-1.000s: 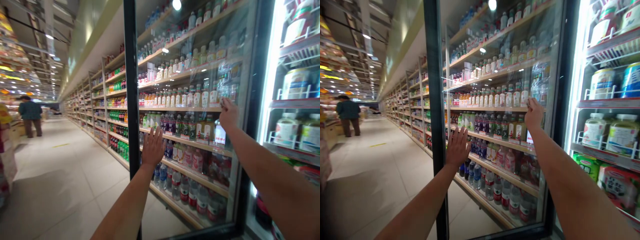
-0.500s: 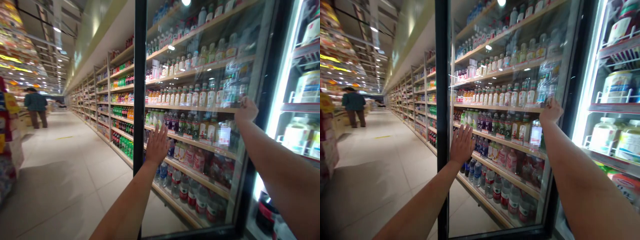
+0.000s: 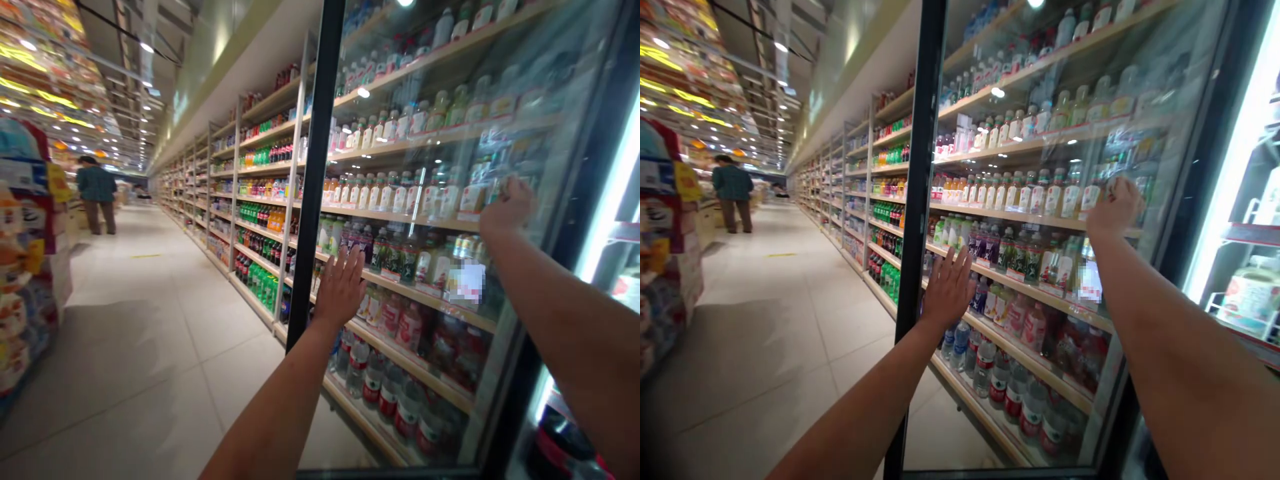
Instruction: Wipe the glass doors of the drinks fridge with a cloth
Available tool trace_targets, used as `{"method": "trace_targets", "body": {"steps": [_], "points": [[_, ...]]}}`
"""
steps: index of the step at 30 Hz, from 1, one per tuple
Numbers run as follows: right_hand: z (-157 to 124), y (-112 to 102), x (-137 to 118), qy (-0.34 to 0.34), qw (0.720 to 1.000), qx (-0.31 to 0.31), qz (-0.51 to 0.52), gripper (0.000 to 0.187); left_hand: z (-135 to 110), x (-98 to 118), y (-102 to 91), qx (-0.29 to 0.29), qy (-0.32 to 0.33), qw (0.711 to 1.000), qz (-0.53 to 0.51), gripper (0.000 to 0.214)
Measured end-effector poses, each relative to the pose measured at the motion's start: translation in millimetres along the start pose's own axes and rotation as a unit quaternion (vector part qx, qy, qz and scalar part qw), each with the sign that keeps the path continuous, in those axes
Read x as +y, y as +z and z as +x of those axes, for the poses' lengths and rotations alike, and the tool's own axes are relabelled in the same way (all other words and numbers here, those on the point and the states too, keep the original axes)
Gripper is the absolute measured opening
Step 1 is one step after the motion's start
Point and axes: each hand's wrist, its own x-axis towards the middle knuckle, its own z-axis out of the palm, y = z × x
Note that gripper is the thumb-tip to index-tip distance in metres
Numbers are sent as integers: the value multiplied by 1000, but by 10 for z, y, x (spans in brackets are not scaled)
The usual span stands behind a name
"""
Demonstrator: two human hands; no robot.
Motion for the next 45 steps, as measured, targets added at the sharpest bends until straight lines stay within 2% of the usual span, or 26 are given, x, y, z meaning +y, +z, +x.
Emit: {"method": "trace_targets", "body": {"steps": [3,4,8,11,13,15,18,20,23,26,28,31,34,38,40,43,45], "points": [[72,57,-438,28,998,-49,-13,56,-6,-3,15,-7,2,1000,-8,63],[60,51,-605,18,998,-65,-6,58,-7,-4,17,-7,3,1000,-10,64],[-214,-110,-1239,-106,988,-90,66,58,-10,-4,3,-7,3,1000,-8,64],[-465,-292,-1563,-198,965,-130,115,56,-9,-6,-16,-9,5,1000,-8,64],[-509,-359,-1685,-224,953,-157,129,54,-11,-9,-21,-12,3,1000,-13,65],[-441,-349,-1756,-221,951,-167,137,52,-15,-12,-20,-14,2,1000,-17,65],[-297,-227,-1852,-182,961,-153,142,51,-18,-15,-13,-11,3,1000,-17,66],[-308,-155,-1945,-154,968,-133,149,53,-15,-14,-7,-5,4,1000,-17,65],[-563,-191,-2117,-159,962,-131,177,57,-7,-18,9,0,5,1000,-22,64],[-953,-396,-2248,-202,940,-179,209,56,-19,-37,25,9,7,999,-34,65],[-1174,-553,-2274,-227,923,-217,222,55,-31,-58,16,38,3,998,-54,68],[-1372,-706,-2231,-269,893,-263,247,55,31,-92,-61,111,-13,989,-97,73],[-1442,-726,-2163,-270,877,-282,282,58,300,-106,-190,161,25,978,-131,76],[-1406,-679,-2050,-221,889,-270,296,64,830,-104,-306,122,167,968,-146,70],[-1333,-690,-1904,-231,889,-268,290,64,998,-130,-317,93,213,965,-124,62],[-1142,-762,-1475,-283,886,-278,242,64,1050,-218,-303,69,236,967,-64,55],[-953,-808,-1069,-275,907,-276,163,64,1038,-294,-303,61,254,965,-35,53]]}}
